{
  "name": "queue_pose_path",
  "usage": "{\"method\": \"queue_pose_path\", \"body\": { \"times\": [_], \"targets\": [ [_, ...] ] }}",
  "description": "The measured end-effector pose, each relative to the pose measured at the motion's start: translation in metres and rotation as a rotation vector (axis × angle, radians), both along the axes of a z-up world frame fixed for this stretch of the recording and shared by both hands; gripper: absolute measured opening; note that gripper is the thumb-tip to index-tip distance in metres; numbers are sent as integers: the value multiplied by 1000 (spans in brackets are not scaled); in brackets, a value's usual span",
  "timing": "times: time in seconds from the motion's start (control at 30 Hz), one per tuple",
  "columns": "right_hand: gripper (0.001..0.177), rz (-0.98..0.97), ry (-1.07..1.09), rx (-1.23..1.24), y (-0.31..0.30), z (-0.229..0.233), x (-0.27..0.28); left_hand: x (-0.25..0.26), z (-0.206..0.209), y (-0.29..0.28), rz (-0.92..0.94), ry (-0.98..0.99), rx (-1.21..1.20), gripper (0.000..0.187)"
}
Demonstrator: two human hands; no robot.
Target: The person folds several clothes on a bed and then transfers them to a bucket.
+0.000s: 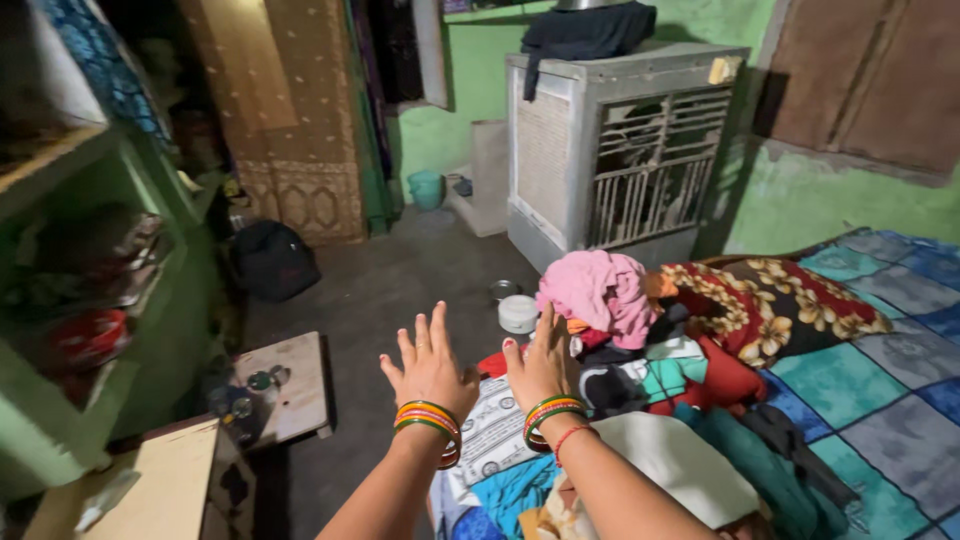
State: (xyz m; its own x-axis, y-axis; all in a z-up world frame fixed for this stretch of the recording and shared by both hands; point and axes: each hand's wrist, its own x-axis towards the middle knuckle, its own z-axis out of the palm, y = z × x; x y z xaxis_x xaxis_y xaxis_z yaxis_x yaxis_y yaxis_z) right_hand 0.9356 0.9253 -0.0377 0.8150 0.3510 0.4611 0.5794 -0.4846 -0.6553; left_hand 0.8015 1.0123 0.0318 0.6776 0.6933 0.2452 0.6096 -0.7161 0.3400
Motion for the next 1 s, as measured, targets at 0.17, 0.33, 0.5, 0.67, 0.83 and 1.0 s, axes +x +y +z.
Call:
{"method": "queue_pose_path", "body": {
  "times": [0.17, 0.33, 0.5, 0.67, 0.83, 1.0],
  "targets": [
    [94, -114, 77, -57, -36, -15, 51, 63, -17, -28, -99, 60, -42, 106],
    [92, -215, -1, -87, -72, -28, 95, 116, -39, -50, -196, 78, -67, 103],
    [92, -259, 79, -159, -89, -40, 119, 158, -76, -60, -221, 178, -152, 104],
    [89, -224, 112, -192, -74, -72, 138, 183, -114, -51, -152, 243, -268, 102],
    [83, -201, 105, -215, -41, -108, 164, 209, -152, -35, -85, 348, -146, 83],
    [78, -177, 134, -300, -22, -120, 184, 224, -186, -23, -67, 366, -192, 79]
  ]
}}
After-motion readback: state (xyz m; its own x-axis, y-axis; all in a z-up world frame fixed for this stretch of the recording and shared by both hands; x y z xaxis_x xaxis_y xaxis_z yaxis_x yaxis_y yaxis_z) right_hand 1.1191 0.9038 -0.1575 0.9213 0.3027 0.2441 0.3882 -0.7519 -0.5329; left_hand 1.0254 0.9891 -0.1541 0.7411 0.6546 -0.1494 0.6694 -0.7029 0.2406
